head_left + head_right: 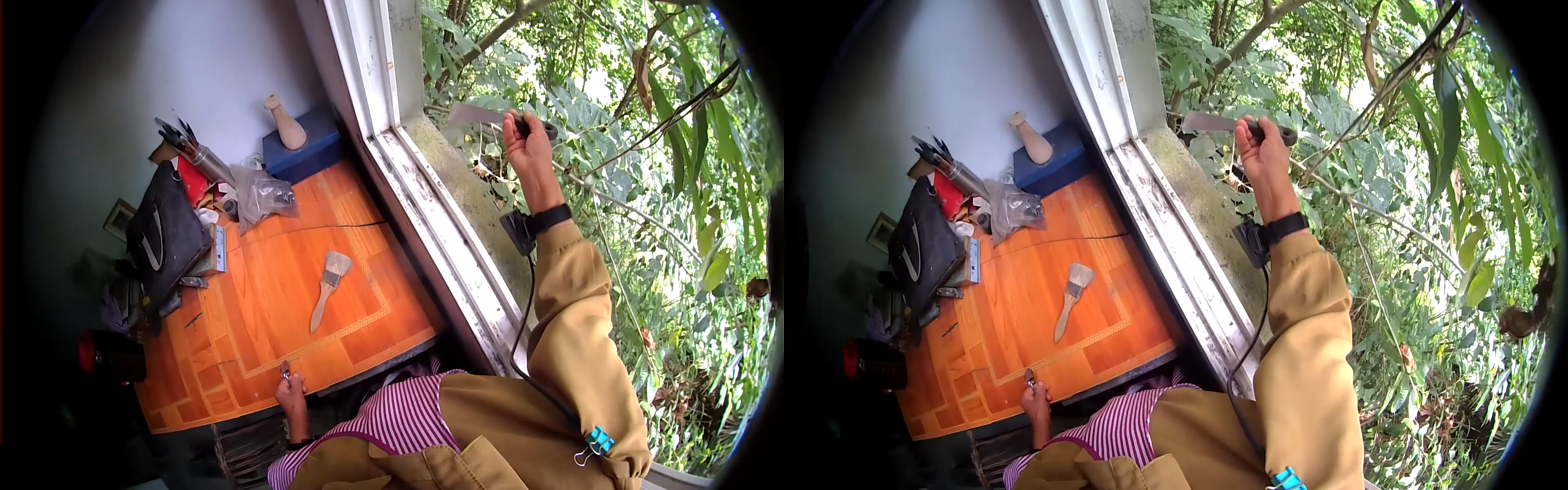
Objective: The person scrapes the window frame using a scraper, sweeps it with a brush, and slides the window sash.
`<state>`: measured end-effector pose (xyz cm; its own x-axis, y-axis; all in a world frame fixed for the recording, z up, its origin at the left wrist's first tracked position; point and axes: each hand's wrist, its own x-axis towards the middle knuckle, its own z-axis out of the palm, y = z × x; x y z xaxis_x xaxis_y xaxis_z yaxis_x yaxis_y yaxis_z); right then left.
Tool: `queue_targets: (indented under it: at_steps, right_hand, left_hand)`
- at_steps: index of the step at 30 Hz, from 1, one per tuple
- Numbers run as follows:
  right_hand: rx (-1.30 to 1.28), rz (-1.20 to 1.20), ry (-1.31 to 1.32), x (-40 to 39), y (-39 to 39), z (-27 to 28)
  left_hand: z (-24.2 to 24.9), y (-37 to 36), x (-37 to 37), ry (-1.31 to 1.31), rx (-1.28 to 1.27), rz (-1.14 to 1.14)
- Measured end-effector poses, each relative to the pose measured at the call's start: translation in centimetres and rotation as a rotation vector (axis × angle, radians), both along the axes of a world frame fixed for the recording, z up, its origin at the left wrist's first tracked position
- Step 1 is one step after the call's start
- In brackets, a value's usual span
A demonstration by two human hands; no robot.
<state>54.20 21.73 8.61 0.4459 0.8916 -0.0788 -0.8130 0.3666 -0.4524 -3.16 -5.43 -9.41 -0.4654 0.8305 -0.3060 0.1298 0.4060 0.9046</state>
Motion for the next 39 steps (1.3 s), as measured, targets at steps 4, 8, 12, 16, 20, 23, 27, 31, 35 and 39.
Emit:
queue_targets:
  at_steps: [4,8,12,16,20,23,27,31,35,39]
  right_hand:
    - [0.033,-0.202,-0.192,-0.7,5.1,1.9]
    - [-0.462,-0.508,-1.528,0.3,10.1,-2.4]
    - [-0.297,-0.4,-1.228,-2.3,7.6,1.2]
    - [-0.105,-0.188,-1.049,-5.8,3.2,5.0]
    - [-0.064,-0.027,-1.07,-9.8,0.2,6.5]
    - [-0.14,0.008,-1.216,-12.1,0.3,5.7]
    - [-0.128,0.031,-1.242,-15.5,0.2,6.5]
    - [-0.081,-0.029,-1.48,-17.3,1.7,5.9]
    - [0.025,-0.163,-1.872,-18.4,2.4,5.6]
    - [0.018,-0.143,-1.958,-19.7,2.7,5.7]
  left_hand:
    - [-1.0,-0.1,-0.3,0.03,0.043,0.006]
    - [-1.3,-0.4,-0.5,0.001,0.088,-0.005]
    - [-1.5,-0.2,0.2,-0.003,0.105,0.013]
    - [-0.3,-0.2,0.3,0.013,0.092,-0.016]
    - [0.2,-0.1,-0.1,0.03,0.035,-0.04]
    - [-0.7,-0.3,-0.4,0.019,0.019,-0.043]
    - [-1.0,-0.3,-0.5,-0.008,0.052,-0.029]
    - [-0.9,-0.4,-0.4,-0.005,0.047,-0.02]
    - [-0.5,-0.4,0.2,-0.006,0.058,0.011]
    - [0.4,-0.2,0.5,0.022,0.028,0.01]
